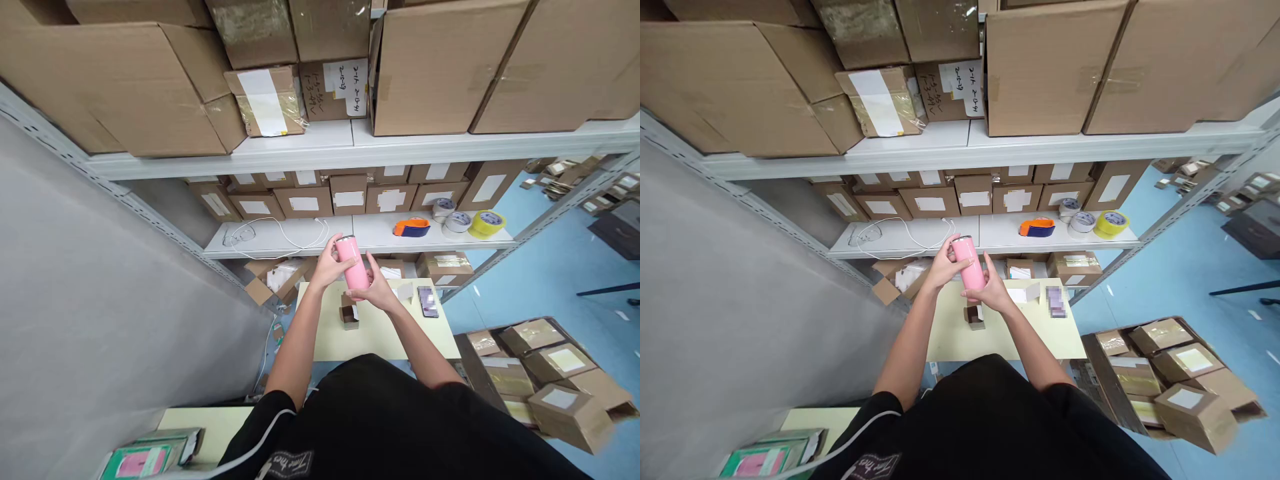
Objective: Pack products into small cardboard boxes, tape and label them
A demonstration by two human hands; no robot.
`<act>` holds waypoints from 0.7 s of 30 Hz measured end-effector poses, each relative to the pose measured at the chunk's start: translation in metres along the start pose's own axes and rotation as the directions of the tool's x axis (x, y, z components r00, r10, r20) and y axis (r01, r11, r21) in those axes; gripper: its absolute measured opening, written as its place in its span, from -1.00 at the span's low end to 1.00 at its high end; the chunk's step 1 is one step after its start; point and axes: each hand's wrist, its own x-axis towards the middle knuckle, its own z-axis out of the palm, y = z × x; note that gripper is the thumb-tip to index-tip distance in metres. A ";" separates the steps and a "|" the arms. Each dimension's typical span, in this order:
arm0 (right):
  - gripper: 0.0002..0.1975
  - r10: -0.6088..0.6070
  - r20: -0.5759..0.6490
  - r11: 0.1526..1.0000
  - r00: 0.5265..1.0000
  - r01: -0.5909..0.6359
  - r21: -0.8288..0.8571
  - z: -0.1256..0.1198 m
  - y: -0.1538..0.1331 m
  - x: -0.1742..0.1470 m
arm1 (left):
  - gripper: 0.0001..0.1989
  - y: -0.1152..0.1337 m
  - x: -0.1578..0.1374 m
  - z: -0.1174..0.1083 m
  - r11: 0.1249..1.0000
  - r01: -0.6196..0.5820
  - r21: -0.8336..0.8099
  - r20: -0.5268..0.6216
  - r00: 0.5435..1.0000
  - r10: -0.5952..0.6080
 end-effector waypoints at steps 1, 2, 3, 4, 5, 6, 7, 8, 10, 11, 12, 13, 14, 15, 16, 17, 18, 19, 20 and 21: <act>0.39 -0.002 0.029 1.000 1.000 0.002 0.006 0.000 0.003 0.000 | 0.01 0.000 0.000 -0.002 1.000 0.007 0.007 0.011 1.000 -0.007; 0.36 -0.006 0.059 1.000 0.998 0.005 0.018 0.000 0.007 0.001 | -0.01 0.000 0.000 -0.005 1.000 0.013 0.012 0.026 1.000 -0.013; 0.34 -0.011 0.084 1.000 0.996 0.009 0.029 -0.001 0.013 0.002 | -0.03 -0.001 0.000 -0.008 1.000 0.015 0.020 0.042 0.999 -0.016; 0.33 -0.017 0.105 0.999 0.994 0.013 0.035 -0.002 0.020 0.003 | -0.04 -0.004 0.000 -0.012 0.999 0.013 0.037 0.052 0.999 -0.015; 0.33 -0.024 0.128 0.999 0.991 0.020 0.037 -0.004 0.030 0.004 | -0.07 -0.007 -0.001 -0.015 0.998 0.009 0.068 0.059 0.998 -0.013; 0.33 -0.032 0.162 0.999 0.986 0.026 0.037 -0.006 0.042 0.005 | -0.10 -0.012 -0.002 -0.018 0.994 0.002 0.112 0.059 0.998 -0.009; 0.32 -0.035 0.202 0.999 0.979 0.029 0.035 -0.008 0.057 0.006 | -0.13 -0.018 -0.004 -0.021 0.986 -0.006 0.165 0.055 0.998 -0.003; 0.29 -0.034 0.260 0.999 0.965 0.028 0.026 -0.010 0.074 0.007 | -0.17 -0.026 -0.008 -0.023 0.975 -0.013 0.220 0.046 0.999 0.002; 0.12 0.059 0.303 0.997 0.951 -0.044 -0.056 -0.012 0.113 0.007 | -0.22 -0.047 -0.017 -0.025 0.950 -0.011 0.313 0.016 1.000 0.006; 0.01 0.143 0.236 0.986 0.961 -0.116 -0.124 -0.011 0.134 0.006 | -0.23 -0.059 -0.022 -0.025 0.941 -0.002 0.338 -0.010 1.000 0.006; -0.07 0.225 0.124 0.960 0.966 -0.198 -0.200 -0.009 0.155 0.006 | -0.23 -0.072 -0.028 -0.024 0.937 0.016 0.349 -0.026 1.000 -0.008; -0.11 0.293 -0.005 0.919 0.956 -0.283 -0.275 -0.006 0.174 0.005 | -0.24 -0.085 -0.034 -0.023 0.938 0.046 0.345 -0.050 0.998 -0.030; -0.13 0.342 -0.095 0.870 0.935 -0.353 -0.344 -0.001 0.191 0.005 | -0.24 -0.098 -0.039 -0.021 0.940 0.073 0.335 -0.075 0.996 -0.051; -0.14 0.368 -0.141 0.825 0.919 -0.393 -0.407 0.004 0.206 0.005 | -0.25 -0.111 -0.045 -0.019 0.940 0.101 0.325 -0.093 0.993 -0.074; -0.18 0.377 -0.172 0.781 0.910 -0.412 -0.470 0.009 0.219 0.005 | -0.25 -0.123 -0.050 -0.016 0.942 0.119 0.314 -0.101 0.991 -0.092; -0.25 0.378 -0.190 0.737 0.906 -0.419 -0.531 0.013 0.229 0.005 | -0.25 -0.134 -0.054 -0.014 0.944 0.134 0.303 -0.101 0.989 -0.108; -0.36 0.376 -0.193 0.700 0.906 -0.415 -0.582 0.017 0.236 0.005 | -0.25 -0.145 -0.058 -0.012 0.945 0.143 0.293 -0.102 0.988 -0.118; -0.49 0.373 -0.192 0.670 0.908 -0.406 -0.621 0.021 0.241 0.005 | -0.25 -0.154 -0.062 -0.010 0.947 0.151 0.284 -0.098 0.987 -0.128; -0.61 0.371 -0.186 0.650 0.910 -0.397 -0.647 0.023 0.245 0.005 | -0.25 -0.161 -0.066 -0.008 0.949 0.158 0.272 -0.098 0.986 -0.136; -0.68 0.369 -0.178 0.640 0.912 -0.388 -0.663 0.025 0.247 0.005 | -0.24 -0.168 -0.068 -0.008 0.952 0.163 0.259 -0.104 0.985 -0.141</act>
